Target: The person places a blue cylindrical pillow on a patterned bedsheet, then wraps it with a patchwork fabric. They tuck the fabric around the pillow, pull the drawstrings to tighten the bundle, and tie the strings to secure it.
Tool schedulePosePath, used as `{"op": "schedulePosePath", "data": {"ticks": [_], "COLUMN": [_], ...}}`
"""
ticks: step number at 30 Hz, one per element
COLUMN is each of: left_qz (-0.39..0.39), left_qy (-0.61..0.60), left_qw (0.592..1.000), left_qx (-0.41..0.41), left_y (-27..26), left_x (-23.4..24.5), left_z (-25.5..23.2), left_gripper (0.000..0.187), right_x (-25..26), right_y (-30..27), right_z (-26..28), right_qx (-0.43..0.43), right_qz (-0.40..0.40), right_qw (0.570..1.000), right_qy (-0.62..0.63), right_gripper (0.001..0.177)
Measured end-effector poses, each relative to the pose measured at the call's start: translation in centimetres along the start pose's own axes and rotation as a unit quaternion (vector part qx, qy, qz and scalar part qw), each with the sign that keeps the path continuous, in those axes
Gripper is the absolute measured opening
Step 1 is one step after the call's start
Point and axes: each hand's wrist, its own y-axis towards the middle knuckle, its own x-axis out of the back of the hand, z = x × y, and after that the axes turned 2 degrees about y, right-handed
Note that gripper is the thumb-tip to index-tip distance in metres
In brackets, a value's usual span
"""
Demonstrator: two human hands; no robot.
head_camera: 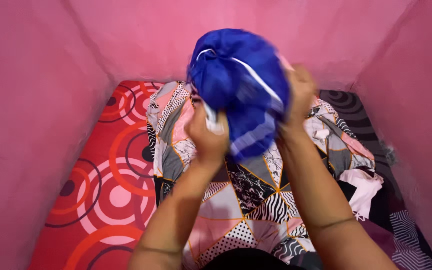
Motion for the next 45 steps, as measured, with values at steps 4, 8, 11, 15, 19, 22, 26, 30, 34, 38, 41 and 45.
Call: {"op": "schedulePosePath", "data": {"ticks": [4, 8, 11, 15, 19, 22, 26, 30, 34, 38, 41, 45], "left_qz": [0.123, 0.220, 0.231, 0.124, 0.043, 0.058, 0.067, 0.055, 0.044, 0.058, 0.086, 0.159], "left_qy": [0.086, 0.259, 0.264, 0.049, 0.025, 0.059, 0.012, -0.113, -0.100, -0.056, -0.066, -0.114], "left_qw": [0.988, 0.929, 0.916, 0.975, 0.985, 0.992, 0.986, 0.961, 0.952, 0.981, 0.971, 0.980], "left_qx": [0.018, 0.150, 0.193, 0.177, 0.164, 0.096, 0.149, 0.246, 0.287, 0.174, 0.212, 0.036], "left_y": [-6.3, -10.1, -10.7, -8.7, -0.8, 3.0, 5.4, 5.3, 5.7, 6.3, 5.7, 4.7], "left_x": [1.1, 0.7, 0.4, 2.4, 3.2, 2.8, 1.0, 0.2, -0.1, -0.1, -0.3, 0.9], "left_z": [4.2, 14.1, 14.9, 7.0, 1.0, -0.2, 0.3, 0.5, -0.3, -2.1, -4.0, -5.8], "left_gripper": [0.013, 0.011, 0.010, 0.017, 0.020, 0.034, 0.031, 0.030, 0.033, 0.023, 0.034, 0.037], "right_x": [3.2, 2.9, 2.8, 3.5, 2.5, 1.0, 0.2, 2.4, 3.7, 3.9, 4.2, 4.2], "right_y": [-4.5, -9.9, -9.6, -7.0, -3.1, -0.4, 0.4, -4.2, -9.3, -10.2, -8.4, -5.7], "right_z": [-1.5, -8.6, -10.4, -5.0, 3.0, 7.1, 10.1, 11.5, 11.7, 10.6, 9.6, 9.3], "right_qx": [0.147, -0.056, -0.158, -0.299, -0.271, -0.297, -0.158, 0.115, 0.436, 0.424, 0.347, 0.309], "right_qz": [0.040, 0.270, 0.261, 0.044, 0.030, 0.052, 0.139, 0.245, 0.192, 0.141, 0.232, 0.267], "right_qw": [0.987, 0.920, 0.908, 0.944, 0.961, 0.952, 0.977, 0.960, 0.832, 0.812, 0.823, 0.851], "right_qy": [-0.055, -0.280, -0.288, 0.134, 0.055, 0.052, 0.040, -0.075, -0.283, -0.375, -0.385, -0.330], "right_gripper": [0.032, 0.036, 0.036, 0.023, 0.031, 0.024, 0.027, 0.072, 0.063, 0.035, 0.024, 0.021]}}
